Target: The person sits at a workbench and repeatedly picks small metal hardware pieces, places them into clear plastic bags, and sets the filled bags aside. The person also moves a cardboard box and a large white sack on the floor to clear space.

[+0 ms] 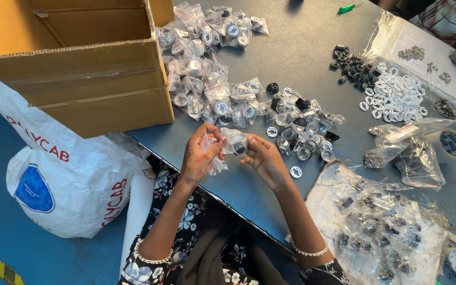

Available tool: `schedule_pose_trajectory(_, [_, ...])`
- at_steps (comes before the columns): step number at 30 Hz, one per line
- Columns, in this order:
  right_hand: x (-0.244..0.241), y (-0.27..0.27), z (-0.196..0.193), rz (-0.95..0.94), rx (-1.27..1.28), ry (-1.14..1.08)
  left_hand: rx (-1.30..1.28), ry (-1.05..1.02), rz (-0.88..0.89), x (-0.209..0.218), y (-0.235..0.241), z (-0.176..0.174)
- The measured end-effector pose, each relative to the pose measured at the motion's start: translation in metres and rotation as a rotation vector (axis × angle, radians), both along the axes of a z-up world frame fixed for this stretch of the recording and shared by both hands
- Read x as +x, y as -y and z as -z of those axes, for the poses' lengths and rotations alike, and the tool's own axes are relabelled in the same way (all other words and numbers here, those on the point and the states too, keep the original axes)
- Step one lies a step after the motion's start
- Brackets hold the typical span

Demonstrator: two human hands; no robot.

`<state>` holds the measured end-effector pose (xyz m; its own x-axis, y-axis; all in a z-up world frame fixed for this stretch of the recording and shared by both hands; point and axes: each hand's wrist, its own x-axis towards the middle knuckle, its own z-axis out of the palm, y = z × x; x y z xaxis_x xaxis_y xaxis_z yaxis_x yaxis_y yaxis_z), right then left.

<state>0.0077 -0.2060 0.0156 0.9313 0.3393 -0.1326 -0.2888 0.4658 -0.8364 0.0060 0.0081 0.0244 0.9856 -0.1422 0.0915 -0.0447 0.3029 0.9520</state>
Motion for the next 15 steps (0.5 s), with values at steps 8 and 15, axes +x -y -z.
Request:
schedule_pose_trajectory(8, [0.002,0.008,0.008,0.111,-0.077,0.047,0.125,-0.135,0.028,-0.002,-0.006,0.008])
schedule_pose_trajectory(15, [-0.001,0.002,-0.005,0.101,-0.176,0.095,0.329,-0.074,-0.072,-0.003,-0.005,0.006])
